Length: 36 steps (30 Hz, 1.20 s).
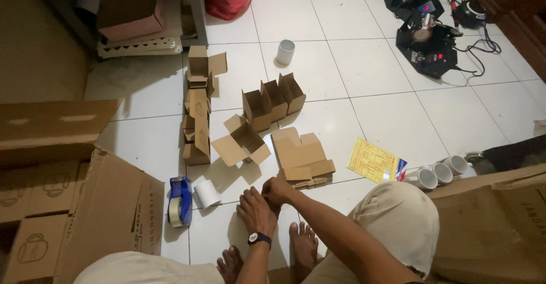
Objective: The person sits on the floor and packs white ceramic mugs into small cardboard boxes. They wrap each mug in a white protective sleeve before placing it inside a box and closing the flaps. The person handles the mugs and boxes one at a time, stacking the finished packages.
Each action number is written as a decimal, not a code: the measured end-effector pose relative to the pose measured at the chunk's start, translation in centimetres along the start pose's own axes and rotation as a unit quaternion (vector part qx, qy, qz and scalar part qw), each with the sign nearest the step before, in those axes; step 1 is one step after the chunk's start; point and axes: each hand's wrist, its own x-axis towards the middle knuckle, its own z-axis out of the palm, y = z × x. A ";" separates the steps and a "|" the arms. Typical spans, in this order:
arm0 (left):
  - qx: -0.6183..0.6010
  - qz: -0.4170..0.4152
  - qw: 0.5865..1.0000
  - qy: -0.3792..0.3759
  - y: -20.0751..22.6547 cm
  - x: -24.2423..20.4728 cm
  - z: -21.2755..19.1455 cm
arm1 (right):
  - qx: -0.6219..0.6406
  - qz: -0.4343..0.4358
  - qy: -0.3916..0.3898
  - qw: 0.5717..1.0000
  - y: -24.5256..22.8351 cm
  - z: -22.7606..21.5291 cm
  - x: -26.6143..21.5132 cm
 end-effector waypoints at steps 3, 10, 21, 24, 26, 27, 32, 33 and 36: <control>-0.046 -0.018 0.999 -0.003 -0.2 0.0 0.3 | -0.037 -0.050 0.012 0.998 0.0 0.2 -0.2; -0.079 -0.022 0.996 -0.018 -0.4 0.2 0.5 | 0.017 -0.015 0.031 0.999 0.0 0.6 0.0; -0.052 0.007 0.994 -0.091 -1.0 0.1 1.5 | 0.031 0.010 0.036 0.999 -0.7 0.7 -0.7; -0.081 0.015 0.992 -0.092 -1.6 0.8 1.3 | 0.047 0.016 0.060 0.997 -0.9 0.8 -1.0; -0.179 -0.025 0.969 -0.169 -2.4 1.7 1.2 | 0.097 0.003 0.068 0.993 -0.7 1.1 -0.6; -0.178 -0.025 0.969 -0.170 -3.1 2.3 1.2 | 0.098 0.003 0.068 0.993 -0.6 1.1 -0.4; -0.349 -0.042 0.899 -0.260 -6.3 4.6 1.4 | 0.102 -0.033 0.058 0.993 0.1 1.3 0.4; -0.348 -0.043 0.900 -0.259 -6.3 4.3 1.4 | 0.102 -0.034 0.058 0.993 -0.1 1.3 0.2; -0.386 -0.078 0.896 -0.206 -6.0 4.3 1.6 | 0.066 -0.033 0.055 0.996 -0.3 1.1 0.0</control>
